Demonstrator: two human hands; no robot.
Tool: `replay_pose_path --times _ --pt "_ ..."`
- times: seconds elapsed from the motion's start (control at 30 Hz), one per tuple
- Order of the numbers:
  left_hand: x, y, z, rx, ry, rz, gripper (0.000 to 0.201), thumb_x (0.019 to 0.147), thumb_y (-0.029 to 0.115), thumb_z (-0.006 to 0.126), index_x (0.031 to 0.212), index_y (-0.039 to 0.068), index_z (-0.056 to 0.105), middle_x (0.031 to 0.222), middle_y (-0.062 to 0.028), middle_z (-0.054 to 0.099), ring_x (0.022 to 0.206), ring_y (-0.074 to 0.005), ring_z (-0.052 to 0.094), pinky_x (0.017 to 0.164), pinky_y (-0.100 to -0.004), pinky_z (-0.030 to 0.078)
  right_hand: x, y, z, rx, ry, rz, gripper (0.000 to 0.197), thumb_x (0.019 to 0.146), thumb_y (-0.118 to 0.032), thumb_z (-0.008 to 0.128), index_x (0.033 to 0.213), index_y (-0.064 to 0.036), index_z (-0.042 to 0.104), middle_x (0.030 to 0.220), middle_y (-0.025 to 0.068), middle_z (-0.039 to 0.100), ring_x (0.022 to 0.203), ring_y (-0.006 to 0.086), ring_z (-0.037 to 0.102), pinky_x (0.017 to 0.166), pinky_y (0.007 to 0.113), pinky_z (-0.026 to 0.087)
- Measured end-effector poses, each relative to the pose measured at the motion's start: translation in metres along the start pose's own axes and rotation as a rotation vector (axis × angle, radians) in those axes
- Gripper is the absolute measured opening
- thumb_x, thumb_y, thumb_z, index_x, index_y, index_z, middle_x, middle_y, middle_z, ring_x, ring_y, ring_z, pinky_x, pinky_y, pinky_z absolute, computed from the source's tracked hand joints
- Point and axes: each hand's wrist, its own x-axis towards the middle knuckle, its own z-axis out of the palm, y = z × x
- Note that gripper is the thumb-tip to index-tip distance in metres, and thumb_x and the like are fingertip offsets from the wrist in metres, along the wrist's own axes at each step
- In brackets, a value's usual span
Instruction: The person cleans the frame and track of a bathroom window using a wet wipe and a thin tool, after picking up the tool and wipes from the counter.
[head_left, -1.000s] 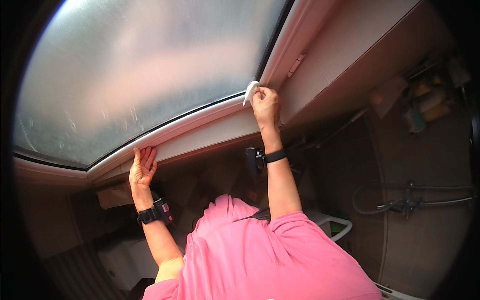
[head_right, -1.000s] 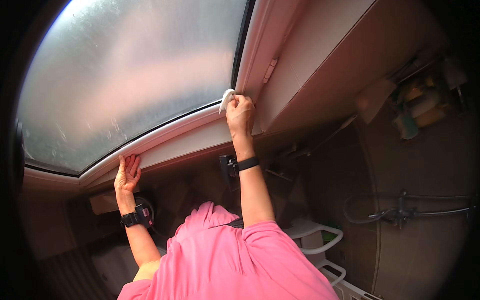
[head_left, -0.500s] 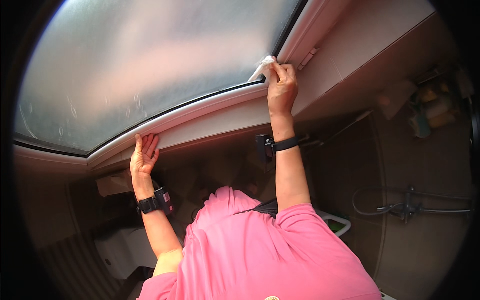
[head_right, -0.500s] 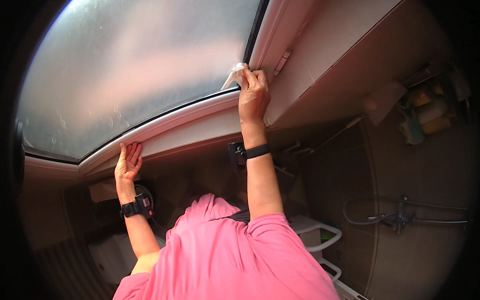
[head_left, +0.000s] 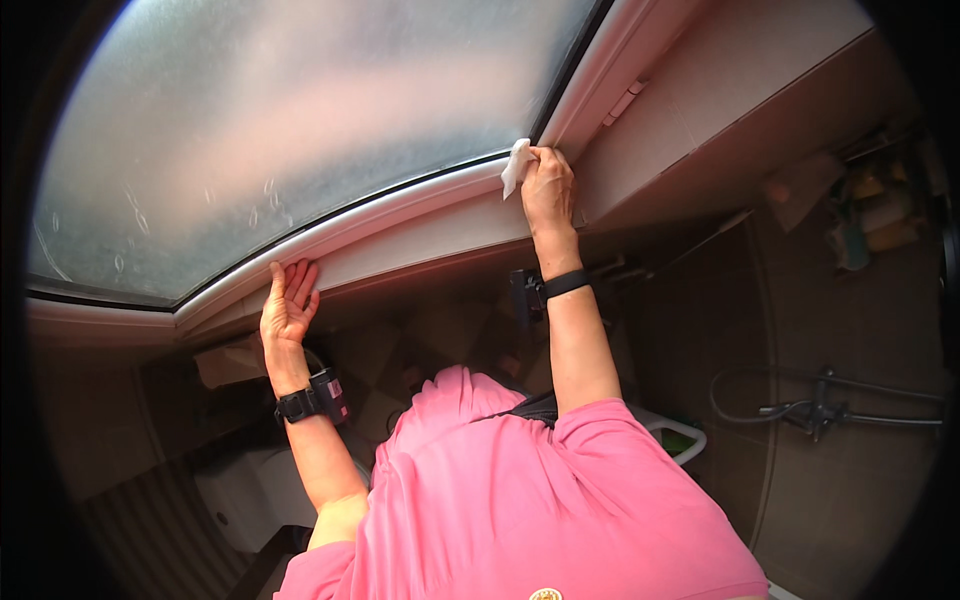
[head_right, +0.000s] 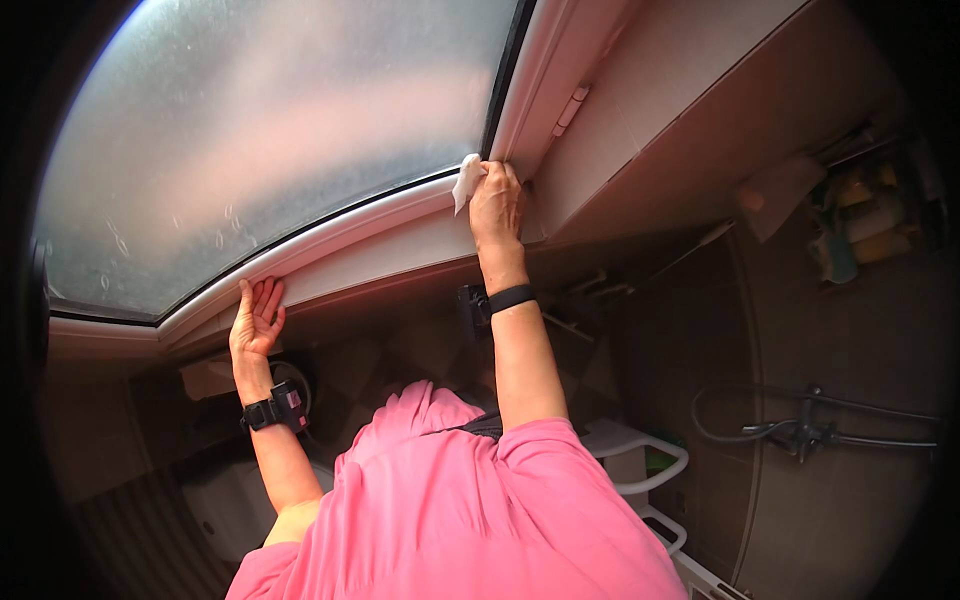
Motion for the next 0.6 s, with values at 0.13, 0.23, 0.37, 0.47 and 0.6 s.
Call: replay_pose_path --times 0.13,0.23,0.37,0.47,0.6 --pt "-0.004 0.003 -0.001 0.011 0.02 0.005 0.049 0.074 0.046 0.067 0.106 0.012 0.052 0.118 -0.005 0.057 0.112 -0.0212 0.052 0.08 -0.0341 0.04 -0.012 0.01 -0.019 -0.064 -0.346 0.11 0.021 0.079 -0.014 0.052 0.089 -0.0001 0.064 0.088 0.0201 0.062 0.085 0.0373 0.059 0.077 0.04 0.047" --pt "-0.002 0.002 -0.004 0.006 0.008 0.0 0.049 0.073 0.046 0.067 0.105 0.012 0.052 0.118 -0.0054 0.057 0.112 -0.0212 0.052 0.08 -0.0343 0.04 -0.018 0.018 -0.033 -0.17 -0.557 0.221 0.023 0.077 -0.017 0.054 0.09 -0.0016 0.065 0.09 0.0209 0.062 0.088 0.037 0.059 0.08 0.04 0.046" --pt "0.002 0.0 -0.004 0.011 0.006 -0.006 0.05 0.073 0.046 0.068 0.105 0.011 0.052 0.118 -0.0056 0.057 0.112 -0.0212 0.053 0.079 -0.0343 0.041 -0.005 0.041 -0.039 -0.247 -0.263 0.157 0.026 0.079 -0.018 0.052 0.091 0.0021 0.064 0.086 0.0243 0.061 0.084 0.0382 0.059 0.079 0.042 0.046" --pt "-0.001 0.001 -0.006 0.017 0.011 0.0 0.05 0.073 0.046 0.067 0.106 0.011 0.052 0.118 -0.0058 0.057 0.112 -0.021 0.052 0.078 -0.0333 0.041 -0.02 0.031 -0.007 -0.386 -0.306 0.016 0.029 0.079 -0.02 0.057 0.089 0.0064 0.062 0.104 0.0292 0.052 0.097 0.0437 0.05 0.085 0.045 0.043" --pt "0.002 -0.002 0.001 0.013 -0.01 -0.002 0.05 0.072 0.045 0.068 0.105 0.012 0.052 0.118 -0.0052 0.057 0.112 -0.0208 0.052 0.077 -0.0327 0.041 -0.055 0.011 0.033 -0.437 -0.306 -0.092 0.018 0.073 -0.004 0.056 0.083 0.0094 0.06 0.102 0.0254 0.048 0.098 0.04 0.047 0.084 0.042 0.044"
